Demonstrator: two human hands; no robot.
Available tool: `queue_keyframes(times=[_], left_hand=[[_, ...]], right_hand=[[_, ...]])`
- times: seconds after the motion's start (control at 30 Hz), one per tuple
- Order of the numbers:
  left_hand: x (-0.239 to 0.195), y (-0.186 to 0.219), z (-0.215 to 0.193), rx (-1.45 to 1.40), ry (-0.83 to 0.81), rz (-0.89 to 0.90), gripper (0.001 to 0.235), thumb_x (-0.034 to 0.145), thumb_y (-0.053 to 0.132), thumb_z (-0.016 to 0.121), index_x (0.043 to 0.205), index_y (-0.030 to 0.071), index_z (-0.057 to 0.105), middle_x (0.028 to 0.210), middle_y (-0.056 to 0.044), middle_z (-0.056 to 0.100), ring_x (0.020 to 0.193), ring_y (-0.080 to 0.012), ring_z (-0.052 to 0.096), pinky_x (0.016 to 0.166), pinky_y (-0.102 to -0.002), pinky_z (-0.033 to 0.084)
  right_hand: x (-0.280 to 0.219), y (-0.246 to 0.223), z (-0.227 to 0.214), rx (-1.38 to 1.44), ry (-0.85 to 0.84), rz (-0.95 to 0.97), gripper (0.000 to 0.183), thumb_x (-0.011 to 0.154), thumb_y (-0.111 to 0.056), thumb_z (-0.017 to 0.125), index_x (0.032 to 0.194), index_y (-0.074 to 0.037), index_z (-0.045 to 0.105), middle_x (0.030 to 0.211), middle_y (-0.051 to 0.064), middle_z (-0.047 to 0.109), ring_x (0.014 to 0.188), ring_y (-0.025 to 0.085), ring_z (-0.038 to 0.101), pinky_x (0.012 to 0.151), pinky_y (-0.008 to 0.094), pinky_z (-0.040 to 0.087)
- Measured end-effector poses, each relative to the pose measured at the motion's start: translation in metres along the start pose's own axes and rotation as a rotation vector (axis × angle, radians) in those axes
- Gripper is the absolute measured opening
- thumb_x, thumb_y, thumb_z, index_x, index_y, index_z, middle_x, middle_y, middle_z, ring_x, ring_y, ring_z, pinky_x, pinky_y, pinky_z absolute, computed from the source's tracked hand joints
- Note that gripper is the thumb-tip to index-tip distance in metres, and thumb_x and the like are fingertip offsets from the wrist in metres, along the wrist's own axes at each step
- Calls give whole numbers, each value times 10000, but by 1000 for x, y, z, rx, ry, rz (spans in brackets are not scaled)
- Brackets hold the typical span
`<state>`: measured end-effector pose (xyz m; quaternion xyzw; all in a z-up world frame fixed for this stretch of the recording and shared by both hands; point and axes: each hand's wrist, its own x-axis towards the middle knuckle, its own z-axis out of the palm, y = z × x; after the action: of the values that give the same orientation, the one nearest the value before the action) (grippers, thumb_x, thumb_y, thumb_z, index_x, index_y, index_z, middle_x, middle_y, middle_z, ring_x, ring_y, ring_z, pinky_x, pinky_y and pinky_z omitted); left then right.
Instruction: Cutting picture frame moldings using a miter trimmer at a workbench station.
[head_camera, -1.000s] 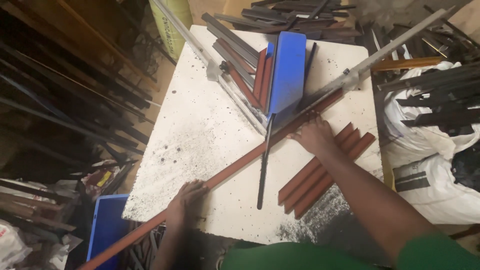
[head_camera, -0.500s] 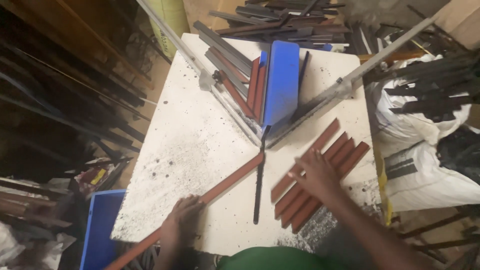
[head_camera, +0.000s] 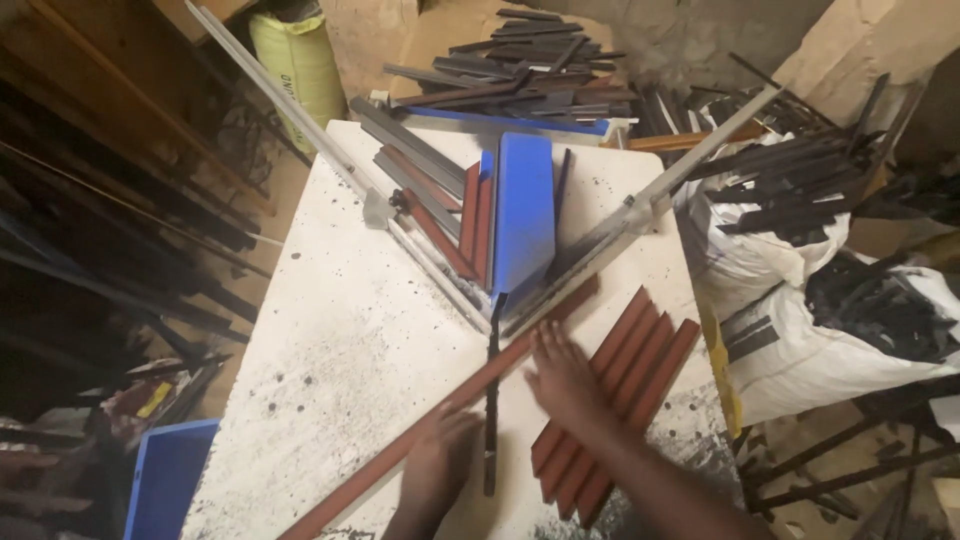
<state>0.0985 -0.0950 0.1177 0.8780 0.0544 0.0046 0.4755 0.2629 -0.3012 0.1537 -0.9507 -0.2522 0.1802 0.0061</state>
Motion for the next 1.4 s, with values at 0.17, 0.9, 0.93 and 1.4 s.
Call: queue_keyframes(times=[0.17, 0.9, 0.93, 1.4], left_hand=[[-62, -95, -36, 442, 168, 254, 550, 919, 222, 593, 1460, 135, 554, 1573, -102, 475, 1478, -307, 420, 1249, -504, 256], [-17, -59, -116, 243, 142, 134, 601, 739, 54, 634, 1324, 164, 715, 1456, -81, 629, 1409, -279, 523, 1230, -402, 321], [-11, -43, -122, 280, 120, 136, 708, 604, 72, 690, 1308, 139, 693, 1431, -96, 610, 1371, -283, 515, 1203, -403, 313], [-41, -25, -112, 290, 106, -26, 671, 668, -70, 698, 1285, 194, 718, 1465, -31, 616, 1384, -251, 513, 1153, -408, 362]], right_hand=[[54, 60, -11, -207, 58, 20, 611, 1100, -422, 374, 1525, 11, 304, 1669, 267, 162, 1558, 425, 171, 1290, 466, 144], [118, 92, -50, -138, 321, 16, 988, 814, -773, 624, 1239, 118, 658, 1571, 374, 314, 1494, 490, 298, 1241, 487, 256], [122, 91, -53, -114, 315, 30, 995, 800, -776, 628, 1244, 114, 658, 1566, 376, 309, 1486, 496, 295, 1224, 492, 263], [7, 48, -74, -98, -69, 73, 759, 939, -710, 465, 1549, -268, 378, 1674, 259, 139, 1555, 422, 128, 1239, 513, 157]])
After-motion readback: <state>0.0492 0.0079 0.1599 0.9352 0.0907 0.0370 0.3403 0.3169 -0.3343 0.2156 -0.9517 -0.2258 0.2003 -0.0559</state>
